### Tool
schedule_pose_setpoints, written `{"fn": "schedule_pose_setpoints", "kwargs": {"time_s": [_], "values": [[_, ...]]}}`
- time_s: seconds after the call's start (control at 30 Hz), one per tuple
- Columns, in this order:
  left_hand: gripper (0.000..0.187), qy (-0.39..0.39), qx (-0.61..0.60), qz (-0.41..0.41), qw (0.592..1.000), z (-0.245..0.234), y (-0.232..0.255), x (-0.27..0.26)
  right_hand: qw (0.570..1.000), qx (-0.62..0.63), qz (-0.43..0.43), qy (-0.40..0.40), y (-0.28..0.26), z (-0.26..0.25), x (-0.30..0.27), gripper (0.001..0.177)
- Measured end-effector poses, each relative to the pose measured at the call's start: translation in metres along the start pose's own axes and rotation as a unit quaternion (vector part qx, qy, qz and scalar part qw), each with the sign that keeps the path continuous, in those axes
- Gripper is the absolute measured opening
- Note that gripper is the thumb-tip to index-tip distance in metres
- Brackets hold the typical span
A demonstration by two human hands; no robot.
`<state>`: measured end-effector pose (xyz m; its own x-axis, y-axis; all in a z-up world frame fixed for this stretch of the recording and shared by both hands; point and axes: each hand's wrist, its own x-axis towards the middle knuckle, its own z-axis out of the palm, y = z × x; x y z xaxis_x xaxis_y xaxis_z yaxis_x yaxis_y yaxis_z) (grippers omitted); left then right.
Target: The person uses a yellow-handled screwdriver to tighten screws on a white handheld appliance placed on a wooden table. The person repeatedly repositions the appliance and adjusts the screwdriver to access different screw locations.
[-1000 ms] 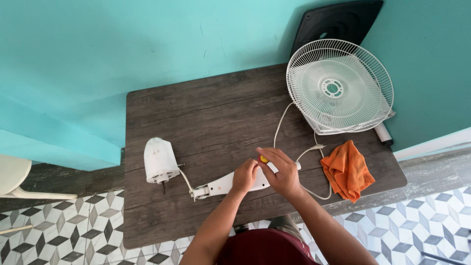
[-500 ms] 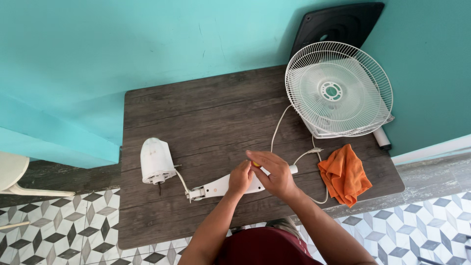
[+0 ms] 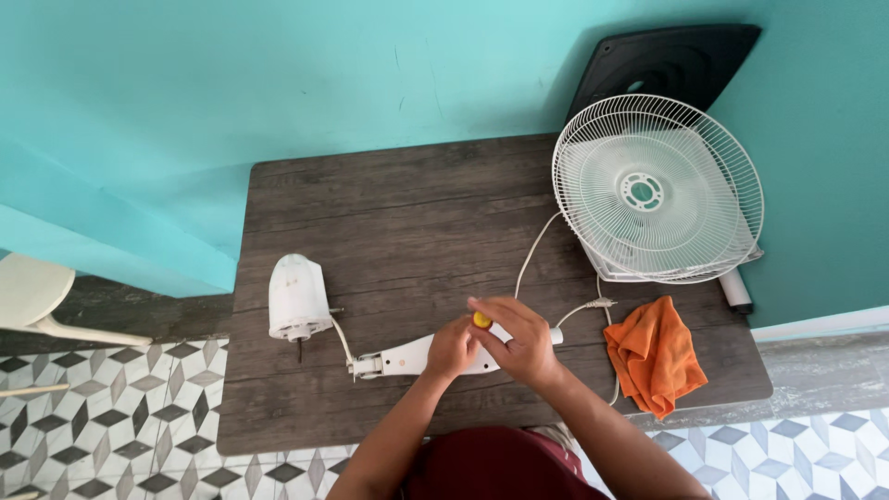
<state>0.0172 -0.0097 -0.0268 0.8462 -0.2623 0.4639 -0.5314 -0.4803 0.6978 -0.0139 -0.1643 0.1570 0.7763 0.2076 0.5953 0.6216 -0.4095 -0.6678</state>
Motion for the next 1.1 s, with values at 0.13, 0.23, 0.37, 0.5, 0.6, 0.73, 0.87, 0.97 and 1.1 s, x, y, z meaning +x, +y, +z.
{"fn": "schedule_pose_setpoints", "kwargs": {"time_s": [0.13, 0.23, 0.37, 0.5, 0.6, 0.73, 0.87, 0.97, 1.1], "values": [[0.012, -0.047, 0.042, -0.056, 0.996, 0.010, -0.016, -0.007, 0.999, 0.006, -0.031, -0.001, -0.007, -0.002, 0.004, 0.043], [0.017, -0.037, 0.016, -0.036, 0.999, 0.012, -0.021, -0.004, 0.999, -0.030, -0.016, 0.032, -0.010, 0.002, 0.006, 0.039], [0.015, -0.034, 0.035, -0.023, 0.999, 0.010, -0.017, -0.001, 0.996, -0.062, 0.014, 0.058, -0.009, 0.003, 0.006, 0.031], [0.011, -0.041, 0.043, -0.025, 0.998, 0.009, -0.017, 0.002, 0.999, -0.025, -0.007, 0.042, -0.007, -0.001, 0.010, 0.032], [0.012, -0.035, 0.056, -0.045, 0.997, 0.010, -0.017, 0.001, 0.999, -0.009, -0.018, 0.025, -0.013, -0.002, 0.010, 0.035], [0.014, -0.043, 0.054, -0.033, 0.997, 0.011, -0.018, 0.003, 0.999, -0.016, 0.011, 0.036, -0.021, 0.000, 0.006, 0.040], [0.012, -0.036, 0.053, -0.024, 0.998, 0.014, -0.023, 0.001, 0.979, 0.152, 0.086, 0.103, -0.019, 0.016, -0.004, 0.053], [0.009, -0.035, 0.065, -0.013, 0.997, 0.015, -0.024, -0.001, 0.958, 0.208, 0.109, 0.167, -0.016, 0.034, -0.010, 0.048], [0.011, -0.003, 0.059, 0.002, 0.998, 0.010, -0.018, 0.001, 0.981, -0.023, 0.118, 0.151, -0.008, 0.030, -0.008, 0.042]]}}
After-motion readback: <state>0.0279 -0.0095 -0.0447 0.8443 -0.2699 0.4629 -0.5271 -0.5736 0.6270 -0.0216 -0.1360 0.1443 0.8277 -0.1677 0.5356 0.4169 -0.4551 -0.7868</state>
